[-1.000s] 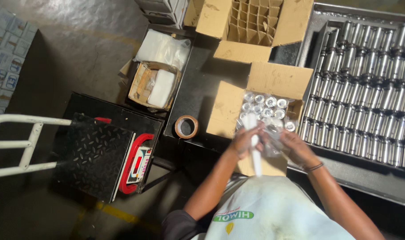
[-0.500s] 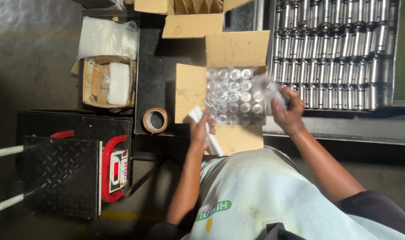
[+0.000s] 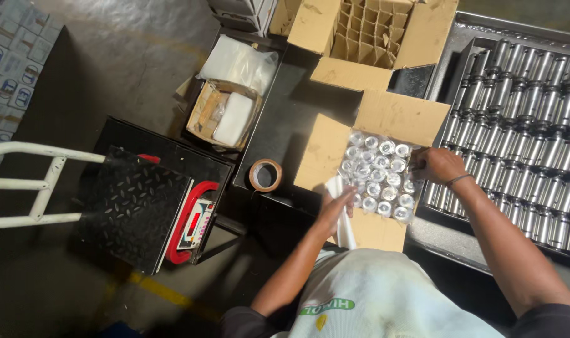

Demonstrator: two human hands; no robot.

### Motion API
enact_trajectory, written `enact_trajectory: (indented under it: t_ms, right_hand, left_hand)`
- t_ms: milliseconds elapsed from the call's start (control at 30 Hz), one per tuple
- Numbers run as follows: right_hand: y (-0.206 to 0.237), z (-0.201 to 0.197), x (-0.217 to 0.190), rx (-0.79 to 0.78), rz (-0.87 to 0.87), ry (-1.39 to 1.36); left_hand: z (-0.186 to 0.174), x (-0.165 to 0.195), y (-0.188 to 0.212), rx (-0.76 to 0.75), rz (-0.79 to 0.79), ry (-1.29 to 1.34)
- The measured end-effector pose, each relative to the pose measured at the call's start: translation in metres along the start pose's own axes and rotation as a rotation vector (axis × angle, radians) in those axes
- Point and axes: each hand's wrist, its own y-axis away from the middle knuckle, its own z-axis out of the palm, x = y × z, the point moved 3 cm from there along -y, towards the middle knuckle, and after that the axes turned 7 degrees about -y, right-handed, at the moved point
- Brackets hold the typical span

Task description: The person packs cylindrical metal parts into plastic bags and places them into a cardboard box. They then close the box and seal it with packing tape. The person repeats this process with another box.

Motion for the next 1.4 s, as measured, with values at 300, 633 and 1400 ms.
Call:
enact_trajectory:
  t_ms: [300,633,1400]
  right_hand:
    - [0.075,0.062,-0.079,0.518,-0.351,-0.752]
    - [0.088,0.050,-0.015,0.271,0.003,-0.453]
    - [0.101,-0.038,0.213,0.673,0.739,-0.398]
  left_hand:
    - [0.017,0.010,-0.008,-0.240,0.005,0.226]
    - [0.047,-0.007,-0.050,-0.239,-0.091,-0.304]
    - [0.116,0.088,0.046,0.122,0.553,-1.031]
